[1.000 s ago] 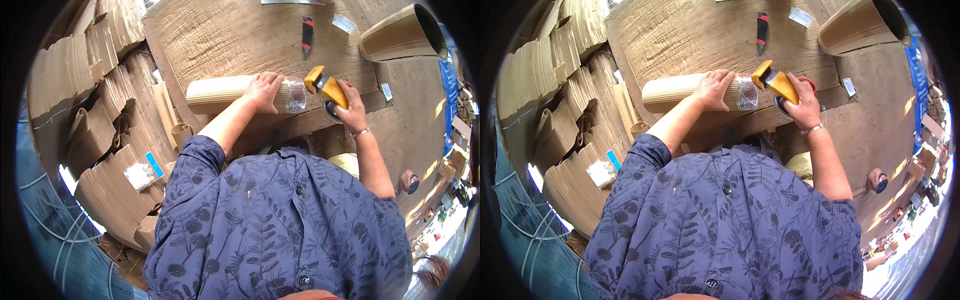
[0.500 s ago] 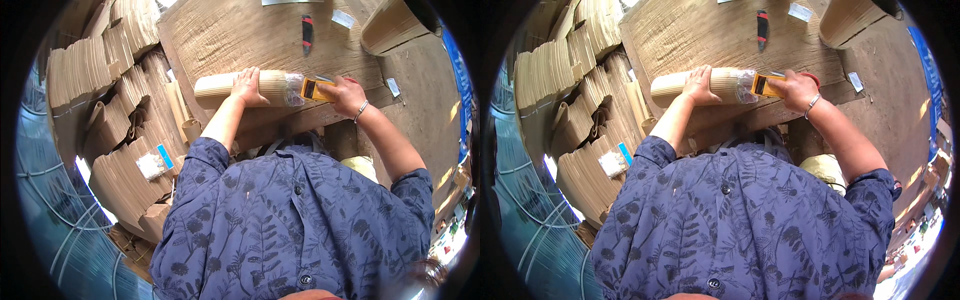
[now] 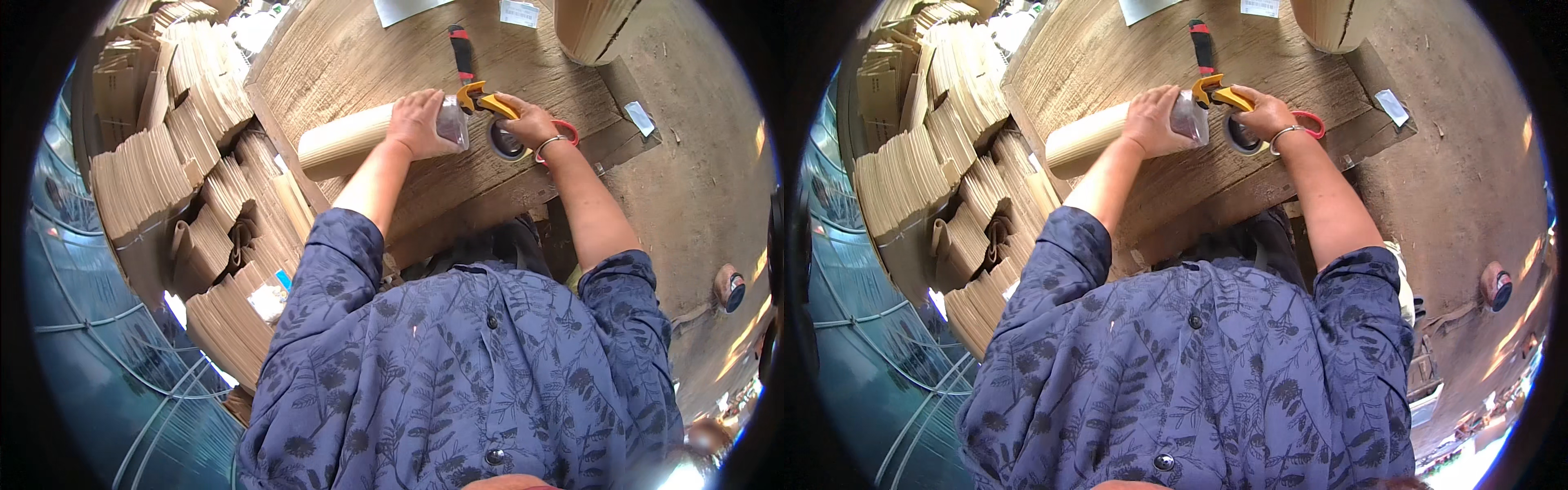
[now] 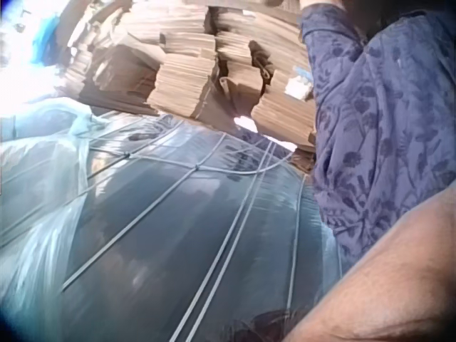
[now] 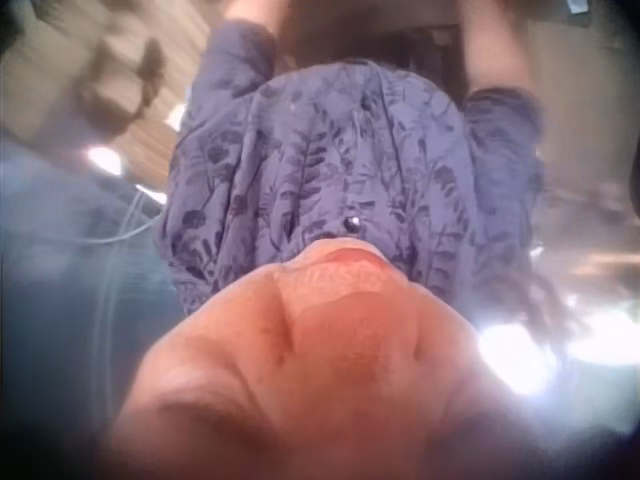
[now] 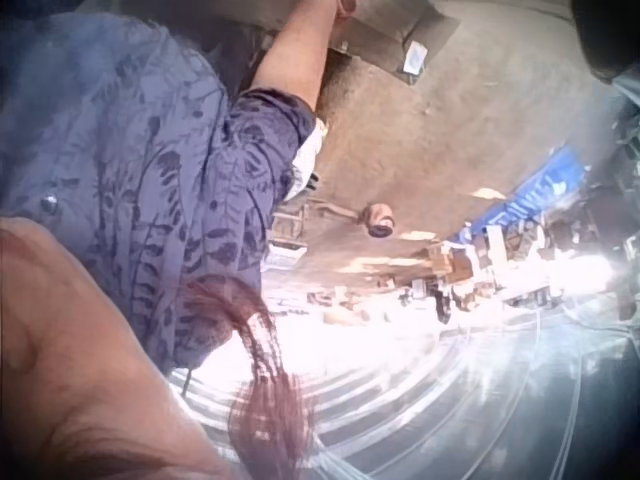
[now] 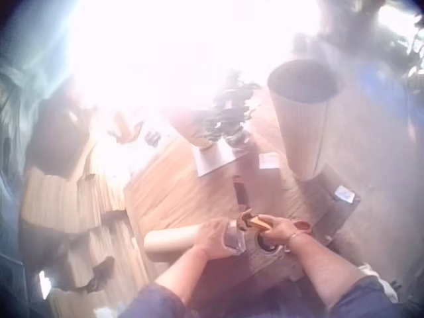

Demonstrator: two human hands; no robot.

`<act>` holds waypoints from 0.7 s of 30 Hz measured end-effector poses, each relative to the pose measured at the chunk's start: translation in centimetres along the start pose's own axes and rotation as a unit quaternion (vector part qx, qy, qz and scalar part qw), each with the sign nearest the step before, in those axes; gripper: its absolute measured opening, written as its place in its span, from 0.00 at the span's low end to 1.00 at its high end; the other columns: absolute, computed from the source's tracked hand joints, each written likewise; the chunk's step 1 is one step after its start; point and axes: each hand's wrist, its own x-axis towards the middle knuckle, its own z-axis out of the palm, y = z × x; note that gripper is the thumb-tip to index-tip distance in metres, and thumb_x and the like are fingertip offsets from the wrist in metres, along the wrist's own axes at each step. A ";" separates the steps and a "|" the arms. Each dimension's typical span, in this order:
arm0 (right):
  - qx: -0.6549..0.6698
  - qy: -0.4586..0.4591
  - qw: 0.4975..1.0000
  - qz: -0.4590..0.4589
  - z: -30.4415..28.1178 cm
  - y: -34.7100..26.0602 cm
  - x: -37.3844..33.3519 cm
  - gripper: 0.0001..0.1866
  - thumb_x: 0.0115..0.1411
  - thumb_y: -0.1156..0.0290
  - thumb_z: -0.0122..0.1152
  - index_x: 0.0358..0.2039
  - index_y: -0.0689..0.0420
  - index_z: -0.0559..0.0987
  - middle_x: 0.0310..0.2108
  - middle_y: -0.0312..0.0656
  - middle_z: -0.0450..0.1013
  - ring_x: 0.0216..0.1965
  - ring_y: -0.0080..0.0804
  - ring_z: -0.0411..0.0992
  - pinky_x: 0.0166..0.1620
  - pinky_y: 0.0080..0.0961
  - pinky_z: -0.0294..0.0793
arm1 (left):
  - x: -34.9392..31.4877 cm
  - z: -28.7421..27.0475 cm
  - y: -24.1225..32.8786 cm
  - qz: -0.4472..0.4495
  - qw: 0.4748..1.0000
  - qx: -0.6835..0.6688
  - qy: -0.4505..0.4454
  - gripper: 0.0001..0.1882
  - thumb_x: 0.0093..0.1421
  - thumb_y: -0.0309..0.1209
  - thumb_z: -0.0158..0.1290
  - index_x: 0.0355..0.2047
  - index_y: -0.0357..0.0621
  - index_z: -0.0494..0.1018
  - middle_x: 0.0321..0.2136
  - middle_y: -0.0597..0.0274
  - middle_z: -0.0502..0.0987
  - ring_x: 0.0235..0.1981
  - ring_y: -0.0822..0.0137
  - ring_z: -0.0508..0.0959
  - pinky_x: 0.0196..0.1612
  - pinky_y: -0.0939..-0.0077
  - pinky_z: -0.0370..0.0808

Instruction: The person assembles cylindrical cardboard tubes by wrapping corrugated cardboard around a plastic bottle, securing it with tape, and inserting the bottle into the tube. The person repeats this process with multiple cardboard pieces and bottles.

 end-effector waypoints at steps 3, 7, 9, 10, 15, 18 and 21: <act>0.230 0.033 0.972 -0.026 4.2 4.9 -0.2 0.33 0.52 0.70 0.66 0.61 0.53 0.72 0.51 0.45 0.77 0.48 0.28 0.76 0.52 0.25 0.72 | 2.9 -1.0 -1.7 0.003 0.998 -0.005 -0.060 0.60 0.34 0.61 0.68 0.66 0.49 0.60 0.63 0.54 0.65 0.64 0.53 0.64 0.67 0.63 0.60; 0.287 0.047 0.957 -0.013 7.0 6.9 -10.0 0.33 0.51 0.74 0.64 0.61 0.56 0.72 0.57 0.44 0.73 0.54 0.28 0.72 0.57 0.25 0.69 | 5.0 -1.8 -2.7 -0.010 0.989 -0.058 -0.134 0.56 0.36 0.60 0.68 0.65 0.51 0.62 0.60 0.57 0.68 0.63 0.57 0.66 0.65 0.64 0.63; 0.256 0.009 0.966 0.036 7.1 6.3 -15.7 0.34 0.51 0.75 0.64 0.61 0.55 0.71 0.58 0.44 0.72 0.57 0.28 0.71 0.59 0.24 0.67 | 5.2 -1.9 -3.1 -0.004 0.988 -0.065 -0.138 0.56 0.36 0.60 0.68 0.64 0.51 0.63 0.60 0.56 0.68 0.63 0.57 0.66 0.65 0.64 0.63; 0.244 -0.021 0.967 0.075 6.5 5.2 -18.1 0.34 0.50 0.76 0.64 0.62 0.54 0.71 0.58 0.44 0.72 0.58 0.29 0.70 0.60 0.24 0.66 | 5.2 -1.9 -3.3 -0.003 0.988 -0.071 -0.138 0.56 0.36 0.60 0.68 0.64 0.51 0.63 0.60 0.56 0.68 0.63 0.57 0.66 0.64 0.64 0.64; 0.222 -0.098 0.968 0.059 9.3 3.9 -18.9 0.34 0.51 0.71 0.66 0.61 0.51 0.72 0.54 0.48 0.75 0.54 0.35 0.74 0.57 0.26 0.70 | 5.5 -1.5 -3.5 0.001 0.989 -0.072 -0.128 0.55 0.36 0.62 0.67 0.64 0.51 0.64 0.60 0.56 0.69 0.63 0.57 0.66 0.64 0.63 0.64; 0.060 -0.205 0.976 0.042 9.9 -0.6 -10.7 0.33 0.52 0.63 0.64 0.61 0.45 0.73 0.46 0.53 0.77 0.48 0.40 0.77 0.52 0.30 0.74 | 5.0 -1.9 -3.3 0.002 0.990 -0.067 -0.123 0.57 0.36 0.64 0.66 0.64 0.50 0.64 0.60 0.55 0.69 0.63 0.55 0.66 0.65 0.63 0.62; 0.055 -0.212 0.975 0.049 11.4 -3.8 -4.3 0.29 0.52 0.63 0.63 0.58 0.43 0.76 0.47 0.50 0.78 0.47 0.41 0.77 0.51 0.32 0.75 | 2.8 -1.4 -1.5 0.014 0.997 -0.034 -0.065 0.59 0.36 0.67 0.65 0.64 0.46 0.61 0.61 0.53 0.66 0.64 0.52 0.63 0.67 0.62 0.58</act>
